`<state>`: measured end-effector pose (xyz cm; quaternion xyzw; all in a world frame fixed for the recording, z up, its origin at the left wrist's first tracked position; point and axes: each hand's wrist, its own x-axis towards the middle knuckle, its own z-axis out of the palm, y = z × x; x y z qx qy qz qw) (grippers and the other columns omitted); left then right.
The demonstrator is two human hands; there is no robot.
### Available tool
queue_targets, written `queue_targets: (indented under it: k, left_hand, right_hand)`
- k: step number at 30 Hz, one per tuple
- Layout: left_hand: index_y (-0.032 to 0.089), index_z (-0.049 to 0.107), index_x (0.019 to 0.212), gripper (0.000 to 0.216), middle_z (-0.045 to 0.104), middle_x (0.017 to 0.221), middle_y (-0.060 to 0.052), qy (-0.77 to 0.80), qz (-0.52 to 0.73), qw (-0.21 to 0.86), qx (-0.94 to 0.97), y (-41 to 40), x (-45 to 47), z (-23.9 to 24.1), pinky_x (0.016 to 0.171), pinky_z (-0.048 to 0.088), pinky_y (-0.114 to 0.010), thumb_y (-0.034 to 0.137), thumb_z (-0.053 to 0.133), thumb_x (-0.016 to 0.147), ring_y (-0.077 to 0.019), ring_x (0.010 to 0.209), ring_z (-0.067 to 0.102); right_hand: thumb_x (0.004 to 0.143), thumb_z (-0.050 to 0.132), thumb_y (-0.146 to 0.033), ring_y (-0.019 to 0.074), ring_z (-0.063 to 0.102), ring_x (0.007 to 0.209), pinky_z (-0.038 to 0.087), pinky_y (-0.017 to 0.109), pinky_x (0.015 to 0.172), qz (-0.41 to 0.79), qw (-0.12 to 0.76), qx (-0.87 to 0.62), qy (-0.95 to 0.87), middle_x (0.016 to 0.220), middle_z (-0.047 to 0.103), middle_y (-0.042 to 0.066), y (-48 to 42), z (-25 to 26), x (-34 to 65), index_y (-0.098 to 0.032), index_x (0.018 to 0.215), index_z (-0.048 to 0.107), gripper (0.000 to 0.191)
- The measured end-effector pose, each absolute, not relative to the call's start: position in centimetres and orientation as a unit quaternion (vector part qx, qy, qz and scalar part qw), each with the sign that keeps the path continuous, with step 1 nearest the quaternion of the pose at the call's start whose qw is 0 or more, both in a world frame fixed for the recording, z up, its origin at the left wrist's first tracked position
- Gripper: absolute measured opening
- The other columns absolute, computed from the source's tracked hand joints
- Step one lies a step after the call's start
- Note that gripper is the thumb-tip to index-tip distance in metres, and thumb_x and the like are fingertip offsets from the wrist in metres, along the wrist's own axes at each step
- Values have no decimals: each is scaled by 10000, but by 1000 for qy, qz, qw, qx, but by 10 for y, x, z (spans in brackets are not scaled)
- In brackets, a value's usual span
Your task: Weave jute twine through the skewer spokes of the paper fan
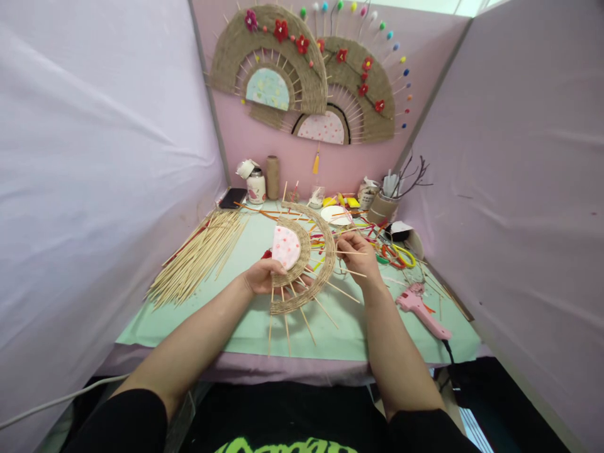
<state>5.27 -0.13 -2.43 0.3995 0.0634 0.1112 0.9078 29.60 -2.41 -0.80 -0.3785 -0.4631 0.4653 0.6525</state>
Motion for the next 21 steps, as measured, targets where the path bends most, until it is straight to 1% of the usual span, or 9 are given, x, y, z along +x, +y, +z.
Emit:
queue_targets:
  k: [3,5,8,11,14,16,18,21]
  left_hand:
    - [89,611,1129,429,654,1085,-171,87,130,894,419,-1,54,-23,777,514,-382,192,521,722,-278,965,636]
    - [86,626,1103,414,660,1028,-156,101,153,883,433,0,54,-19,742,525,-356,208,541,716,-273,953,629]
    - [88,642,1063,391,662,928,-127,124,181,862,457,1,50,-13,732,532,-353,192,568,693,-264,920,629]
    - [96,647,1029,357,670,905,-128,153,199,834,491,3,43,-10,707,539,-362,168,594,683,-245,829,648]
    - [97,652,955,272,681,883,-135,192,215,801,524,5,35,-7,664,540,-351,152,621,691,-217,720,658]
    - [94,644,916,233,684,856,-136,227,225,781,537,7,32,-4,647,535,-335,161,650,693,-210,691,660]
    - [99,625,908,246,682,831,-122,263,240,760,543,7,30,-1,641,529,-322,188,690,688,-201,684,659]
    - [127,586,936,325,671,820,-74,315,264,728,549,8,29,3,652,521,-317,247,739,676,-179,685,652]
  right_hand:
    - [645,746,-335,75,475,511,368,209,491,465,650,-384,-462,605,577,-32,-25,-7,295,-198,710,611,203]
    - [652,743,-329,71,458,497,346,206,475,458,658,-380,-462,588,572,-33,-25,-7,297,-196,698,611,194]
    - [670,737,-316,67,429,481,321,206,463,456,661,-370,-466,582,574,-32,-24,-6,300,-196,692,613,174]
    - [682,732,-303,69,443,494,329,207,471,462,652,-372,-473,599,591,-24,-25,-7,301,-195,711,629,153]
    - [666,743,-303,73,454,498,337,209,471,473,641,-378,-472,600,594,-22,-26,-7,302,-195,717,634,162]
    - [651,753,-312,74,452,495,338,211,468,482,634,-385,-467,597,592,-22,-26,-6,303,-192,714,633,181]
    - [631,766,-323,72,450,493,333,211,465,492,625,-397,-458,599,591,-21,-26,-5,303,-186,707,632,205]
    - [594,789,-328,76,474,521,337,211,476,510,619,-410,-434,616,596,-23,-25,-5,305,-186,705,630,240]
